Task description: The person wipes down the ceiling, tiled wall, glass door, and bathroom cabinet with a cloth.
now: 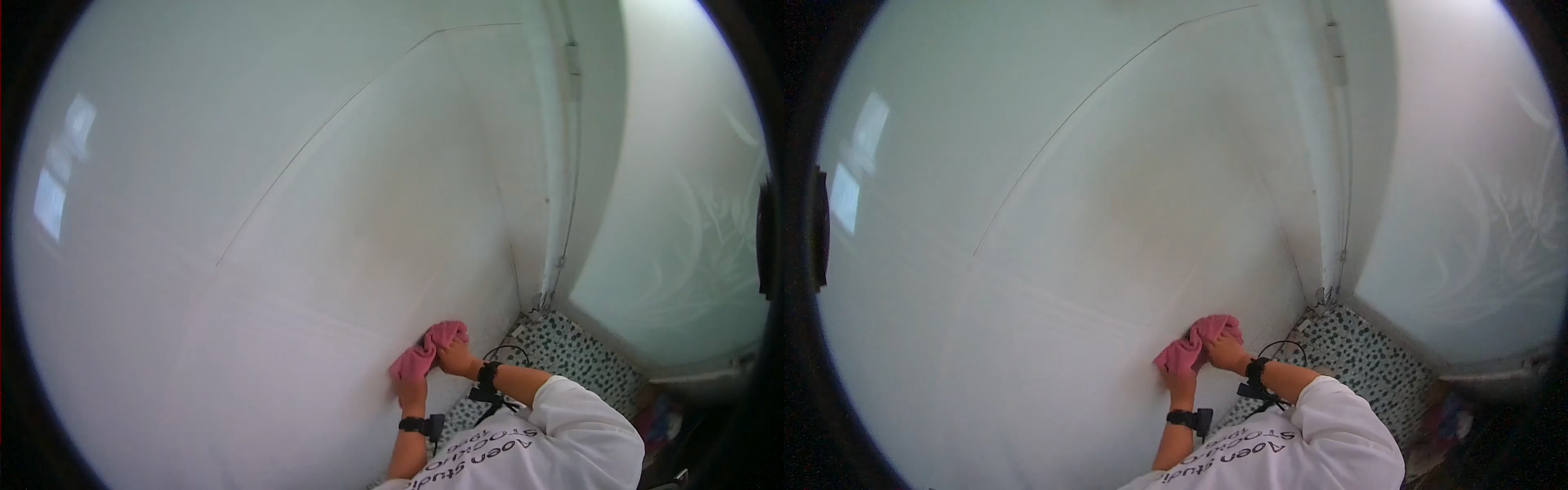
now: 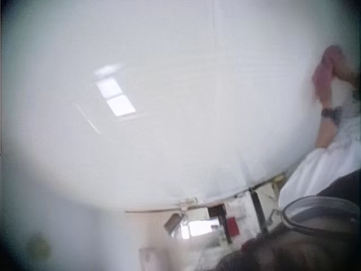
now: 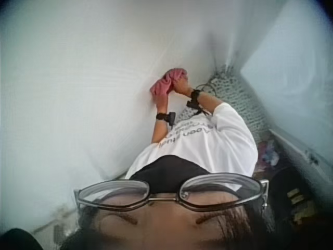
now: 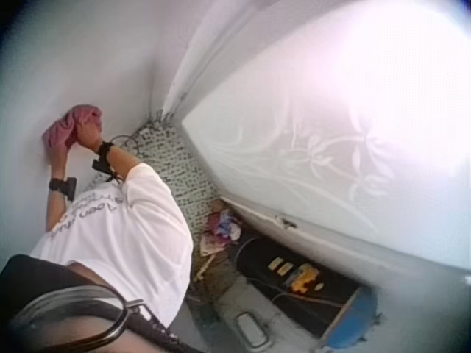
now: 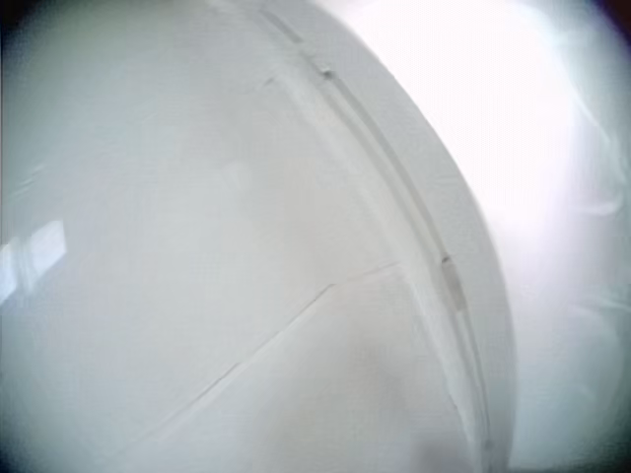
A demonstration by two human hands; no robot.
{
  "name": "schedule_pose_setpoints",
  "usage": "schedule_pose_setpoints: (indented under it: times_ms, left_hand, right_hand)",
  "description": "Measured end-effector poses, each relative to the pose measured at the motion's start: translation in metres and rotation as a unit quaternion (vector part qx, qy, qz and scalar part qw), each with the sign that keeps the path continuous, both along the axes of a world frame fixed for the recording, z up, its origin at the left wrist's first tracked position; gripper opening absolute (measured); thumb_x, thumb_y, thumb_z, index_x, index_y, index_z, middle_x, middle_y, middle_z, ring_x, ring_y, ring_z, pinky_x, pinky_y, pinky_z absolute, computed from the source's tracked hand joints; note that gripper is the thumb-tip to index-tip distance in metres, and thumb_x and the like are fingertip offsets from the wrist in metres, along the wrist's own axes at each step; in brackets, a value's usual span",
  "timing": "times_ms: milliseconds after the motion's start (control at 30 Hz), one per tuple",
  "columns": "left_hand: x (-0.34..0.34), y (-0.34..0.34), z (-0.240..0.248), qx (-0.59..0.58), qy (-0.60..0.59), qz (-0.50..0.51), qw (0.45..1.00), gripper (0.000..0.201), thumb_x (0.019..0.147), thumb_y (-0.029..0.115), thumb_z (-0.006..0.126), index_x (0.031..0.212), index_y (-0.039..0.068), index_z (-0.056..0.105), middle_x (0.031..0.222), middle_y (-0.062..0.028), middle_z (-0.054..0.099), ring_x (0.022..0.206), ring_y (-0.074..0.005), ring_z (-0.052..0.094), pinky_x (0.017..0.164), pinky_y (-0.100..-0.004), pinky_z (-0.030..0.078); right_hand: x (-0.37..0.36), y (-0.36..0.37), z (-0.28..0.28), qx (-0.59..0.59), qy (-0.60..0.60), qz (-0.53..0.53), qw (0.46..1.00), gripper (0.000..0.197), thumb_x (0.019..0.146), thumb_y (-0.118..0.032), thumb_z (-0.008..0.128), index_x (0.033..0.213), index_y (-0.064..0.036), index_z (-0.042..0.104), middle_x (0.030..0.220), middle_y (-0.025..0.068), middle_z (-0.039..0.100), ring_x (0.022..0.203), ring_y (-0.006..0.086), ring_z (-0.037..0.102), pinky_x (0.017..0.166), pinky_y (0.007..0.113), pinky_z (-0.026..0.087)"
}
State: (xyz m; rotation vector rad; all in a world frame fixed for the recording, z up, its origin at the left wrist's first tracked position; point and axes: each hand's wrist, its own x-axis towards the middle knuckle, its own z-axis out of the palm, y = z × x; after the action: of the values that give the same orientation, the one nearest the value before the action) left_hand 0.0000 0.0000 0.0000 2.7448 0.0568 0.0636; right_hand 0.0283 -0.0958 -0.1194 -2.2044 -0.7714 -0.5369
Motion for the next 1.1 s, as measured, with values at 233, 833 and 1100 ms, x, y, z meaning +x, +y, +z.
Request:
schedule_pose_setpoints:
  times_ms: [233,833,1100]
  left_hand:
    - [-0.027,0.021,-0.039,0.107,-0.199,-0.018,0.974,0.027,0.069,0.009,0.048,0.094,0.004,0.051,0.095,-0.0129,0.051,0.09,-0.0316,0.044,0.08,-0.0389,0.033]
    - [-0.107,0.098,-0.114,-0.281,-0.375,0.331,0.819,0.024,0.069,0.005,0.05,0.093,0.003,0.051,0.09,-0.0079,0.054,0.08,-0.0252,0.051,0.067,-0.0344,0.04]
    - [-0.128,0.079,-0.101,-0.919,-0.24,0.114,0.291,0.056,0.075,0.038,0.043,0.113,-0.002,0.031,0.116,-0.0182,0.033,0.108,-0.0322,0.033,0.089,-0.0422,0.028]
  right_hand:
    - [-0.005,-0.032,0.025,0.065,0.056,-0.018,0.996,0.063,0.057,-0.012,0.053,0.115,0.0039,0.03,0.105,0.0249,0.037,0.096,0.0393,0.037,0.081,0.042,0.031]
    - [-0.039,0.087,0.068,0.0,-0.074,0.424,0.903,0.063,0.062,-0.009,0.05,0.12,0.0002,0.026,0.103,0.0177,0.043,0.094,0.035,0.041,0.083,0.037,0.031]
    - [-0.041,0.065,0.057,0.251,0.698,0.369,0.559,0.045,0.073,-0.008,0.045,0.115,0.0028,0.034,0.116,0.0116,0.039,0.108,0.0187,0.035,0.084,0.036,0.032]
